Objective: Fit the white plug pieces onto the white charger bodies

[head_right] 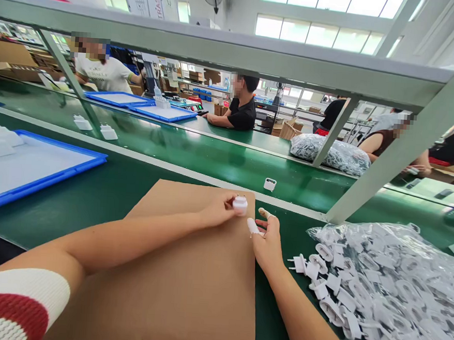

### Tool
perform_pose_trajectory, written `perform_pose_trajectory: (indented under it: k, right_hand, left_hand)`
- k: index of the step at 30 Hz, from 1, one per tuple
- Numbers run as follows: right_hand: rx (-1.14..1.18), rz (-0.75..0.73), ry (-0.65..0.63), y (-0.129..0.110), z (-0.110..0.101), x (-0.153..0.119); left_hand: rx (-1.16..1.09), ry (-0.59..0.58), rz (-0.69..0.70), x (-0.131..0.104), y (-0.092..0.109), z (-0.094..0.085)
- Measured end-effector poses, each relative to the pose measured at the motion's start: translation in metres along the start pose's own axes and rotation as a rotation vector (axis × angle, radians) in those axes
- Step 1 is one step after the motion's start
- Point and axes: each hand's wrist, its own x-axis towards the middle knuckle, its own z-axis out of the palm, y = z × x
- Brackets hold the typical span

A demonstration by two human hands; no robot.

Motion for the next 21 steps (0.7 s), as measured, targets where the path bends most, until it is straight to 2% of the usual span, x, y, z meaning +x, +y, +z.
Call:
perform_pose_trajectory:
  k: [3, 6, 9, 12, 14, 16, 19, 21]
  right_hand:
    - [-0.264, -0.061, -0.061, -0.018, -0.028, -0.007]
    - [-0.631, -0.171, -0.158, -0.024, -0.069, -0.033]
    - [-1.055, -0.212, -0.088, -0.013, -0.107, -0.069]
    - [-1.363, -0.074, -0.018, 0.006, -0.128, -0.092]
    - [-1.435, 0.01, -0.013, 0.012, -0.129, -0.094]
    - [-1.438, 0.034, -0.006, 0.011, -0.124, -0.086]
    - [-1.429, 0.013, -0.03, -0.004, -0.112, -0.065]
    - [-1.449, -0.023, -0.07, -0.017, -0.105, -0.049]
  left_hand:
    - [0.122, 0.14, -0.084, 0.049, -0.009, -0.022]
    - [0.233, 0.241, -0.172, 0.086, -0.023, -0.053]
    - [0.322, 0.348, -0.301, 0.11, -0.042, -0.08]
    - [0.376, 0.409, -0.382, 0.121, -0.062, -0.095]
    - [0.402, 0.432, -0.397, 0.122, -0.067, -0.097]
    - [0.443, 0.499, -0.371, 0.119, -0.065, -0.092]
    - [0.518, 0.59, -0.205, 0.113, -0.051, -0.075]
    - [0.547, 0.531, -0.065, 0.11, -0.041, -0.058]
